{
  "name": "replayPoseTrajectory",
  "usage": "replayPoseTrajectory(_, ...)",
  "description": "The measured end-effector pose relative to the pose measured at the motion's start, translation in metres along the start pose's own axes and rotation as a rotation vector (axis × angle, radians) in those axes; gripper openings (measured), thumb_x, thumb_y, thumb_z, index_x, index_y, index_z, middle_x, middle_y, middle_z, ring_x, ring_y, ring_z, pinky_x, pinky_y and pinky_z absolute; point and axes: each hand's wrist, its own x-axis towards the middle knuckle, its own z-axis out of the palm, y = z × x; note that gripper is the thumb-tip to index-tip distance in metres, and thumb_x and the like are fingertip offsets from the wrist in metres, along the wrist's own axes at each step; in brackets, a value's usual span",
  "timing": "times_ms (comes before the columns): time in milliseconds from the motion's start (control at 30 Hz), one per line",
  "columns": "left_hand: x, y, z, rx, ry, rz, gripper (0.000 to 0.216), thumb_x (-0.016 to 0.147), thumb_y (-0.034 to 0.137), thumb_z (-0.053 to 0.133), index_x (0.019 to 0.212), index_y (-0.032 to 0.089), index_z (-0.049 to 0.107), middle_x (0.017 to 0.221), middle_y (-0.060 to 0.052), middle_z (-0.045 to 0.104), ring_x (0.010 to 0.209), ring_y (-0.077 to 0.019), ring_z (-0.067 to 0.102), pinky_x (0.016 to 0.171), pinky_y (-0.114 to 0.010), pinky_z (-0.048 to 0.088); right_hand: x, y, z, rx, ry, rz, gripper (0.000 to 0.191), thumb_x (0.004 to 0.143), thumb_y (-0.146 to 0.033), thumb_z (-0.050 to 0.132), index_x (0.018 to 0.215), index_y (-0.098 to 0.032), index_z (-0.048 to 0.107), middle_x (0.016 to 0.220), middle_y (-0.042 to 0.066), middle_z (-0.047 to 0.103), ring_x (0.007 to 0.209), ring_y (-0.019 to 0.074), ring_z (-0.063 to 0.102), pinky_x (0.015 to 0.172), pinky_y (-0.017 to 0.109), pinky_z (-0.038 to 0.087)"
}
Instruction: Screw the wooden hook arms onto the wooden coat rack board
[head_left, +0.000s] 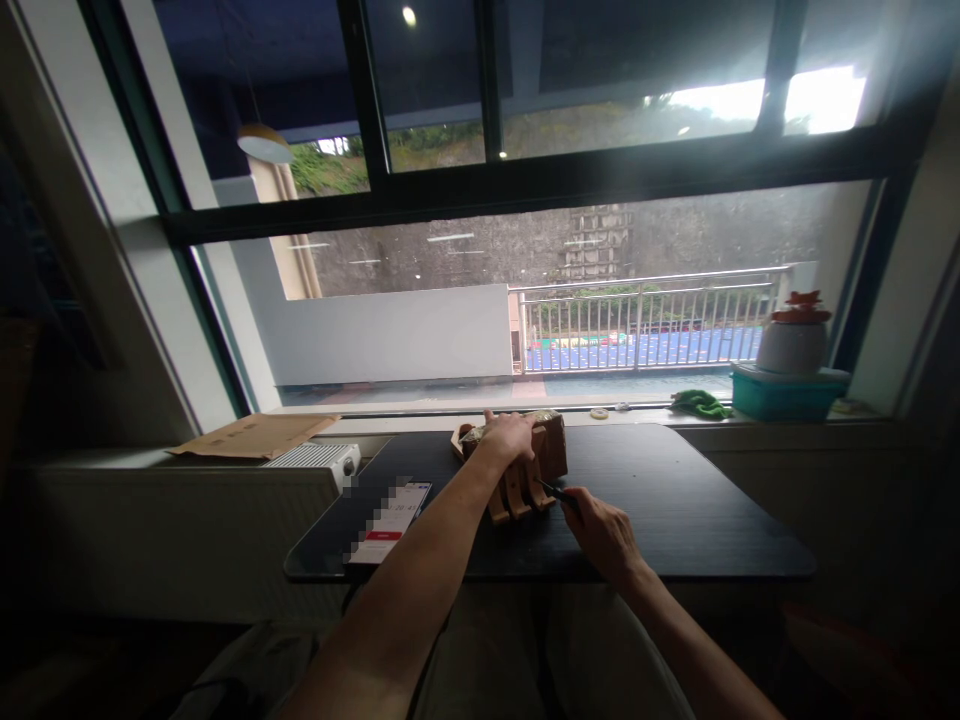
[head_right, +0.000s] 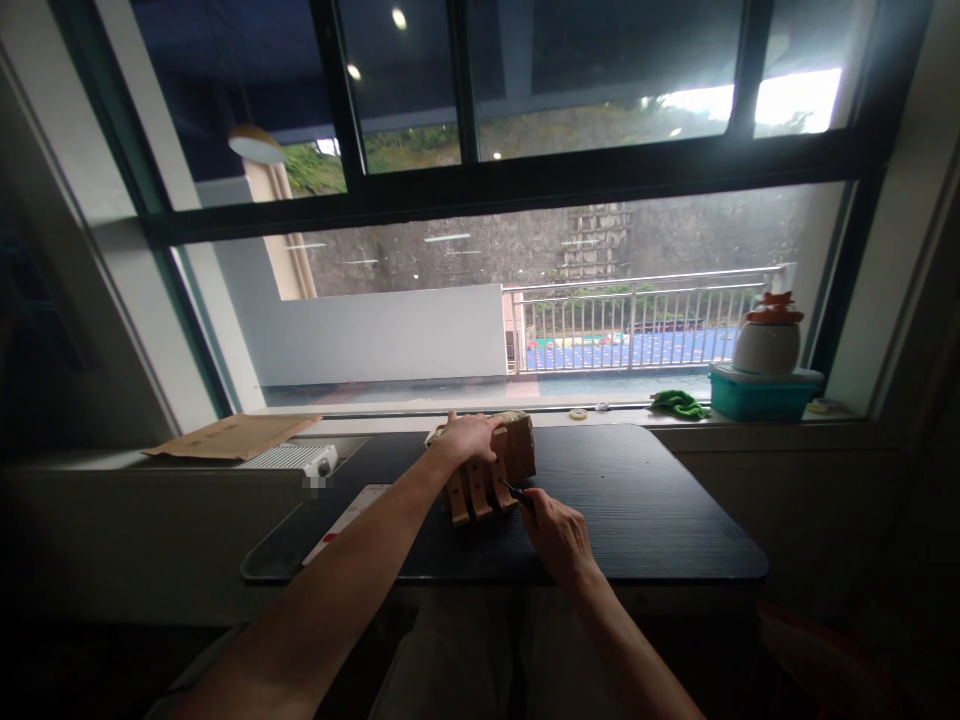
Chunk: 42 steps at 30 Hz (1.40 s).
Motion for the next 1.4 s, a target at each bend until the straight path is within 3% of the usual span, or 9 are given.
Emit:
replayPoseTrajectory(167,0.0001,-0.0003,0.0006,-0.001,0.008,0.001,0.068,0.067,0.039,0.068,0.13,0.03,0.044,0.127,-0.009,0.057,0.112,-0.0303,0.054,0.101,-0.06,0.025,-0.0004,-0.0003,0.0004,-0.02,-0.017,0.03,0.019,0.092,-0.029,0.042,0.099,-0.018,0.056,0.067,0.0,0.068,0.059,0.0184,0.066,0.051,0.027,0.037)
replayPoseTrajectory(333,-0.001,0.0002,0.0,0.002,0.009,0.006,0.065,0.067,0.038,0.067,0.128,0.03,0.046,0.128,-0.009,0.056,0.111,-0.0303,0.054,0.101,-0.06,0.024,0.0002,-0.0012,-0.0028,0.014,-0.001,-0.037,0.028,0.086,-0.021,0.045,0.114,-0.017,0.048,0.09,0.004,0.07,0.075,0.0183,0.067,0.061,0.026,0.042)
replayPoseTrajectory(433,-0.0012,0.0007,-0.0002,0.004,0.009,0.005,0.065,0.067,0.038,0.067,0.128,0.029,0.047,0.127,-0.009,0.057,0.111,-0.0305,0.054,0.101,-0.06,0.024,0.0006,-0.001,-0.003,0.018,0.013,-0.063,0.022,0.09,-0.02,0.039,0.109,-0.018,0.05,0.093,0.004,0.069,0.076,0.0169,0.066,0.062,0.026,0.042)
replayPoseTrajectory(733,0.0001,-0.0001,0.0006,0.01,0.009,-0.001,0.066,0.067,0.038,0.068,0.128,0.029,0.045,0.125,-0.009,0.058,0.11,-0.0293,0.055,0.101,-0.06,0.025,0.0,-0.0001,-0.0004,-0.024,-0.009,0.042,0.02,0.093,-0.032,0.04,0.099,-0.018,0.054,0.061,-0.001,0.066,0.055,0.0175,0.065,0.049,0.026,0.036)
replayPoseTrajectory(933,-0.0001,-0.0005,0.0003,0.013,0.012,-0.002,0.065,0.067,0.04,0.067,0.127,0.033,0.046,0.128,-0.007,0.056,0.111,-0.0278,0.055,0.101,-0.058,0.026,0.0009,-0.0014,-0.0028,0.027,-0.003,-0.023,0.027,0.087,-0.021,0.044,0.113,-0.017,0.05,0.096,0.005,0.069,0.079,0.0182,0.066,0.064,0.026,0.043)
replayPoseTrajectory(1000,-0.0004,-0.0003,0.0002,0.011,0.011,0.0,0.064,0.067,0.04,0.067,0.127,0.032,0.046,0.128,-0.007,0.057,0.111,-0.0281,0.055,0.101,-0.058,0.026,0.0013,-0.0015,-0.0033,0.022,0.006,-0.06,0.027,0.088,-0.019,0.042,0.113,-0.018,0.05,0.098,0.006,0.068,0.083,0.0178,0.065,0.067,0.026,0.044)
replayPoseTrajectory(1133,-0.0008,-0.0001,0.0,0.003,0.011,0.004,0.065,0.067,0.041,0.068,0.127,0.031,0.046,0.125,-0.008,0.059,0.11,-0.0291,0.055,0.1,-0.059,0.026,0.0015,-0.0017,-0.0039,0.024,-0.018,-0.062,0.02,0.093,-0.023,0.038,0.102,-0.021,0.055,0.09,0.004,0.069,0.078,0.0157,0.065,0.065,0.025,0.042)
replayPoseTrajectory(1400,-0.0001,-0.0003,0.0006,0.0,0.014,0.001,0.065,0.067,0.04,0.069,0.127,0.033,0.046,0.125,-0.007,0.059,0.11,-0.0299,0.055,0.1,-0.059,0.026,0.001,-0.001,-0.0027,-0.011,-0.037,0.07,0.019,0.093,-0.031,0.041,0.098,-0.02,0.055,0.068,0.0,0.069,0.059,0.018,0.066,0.051,0.026,0.037)
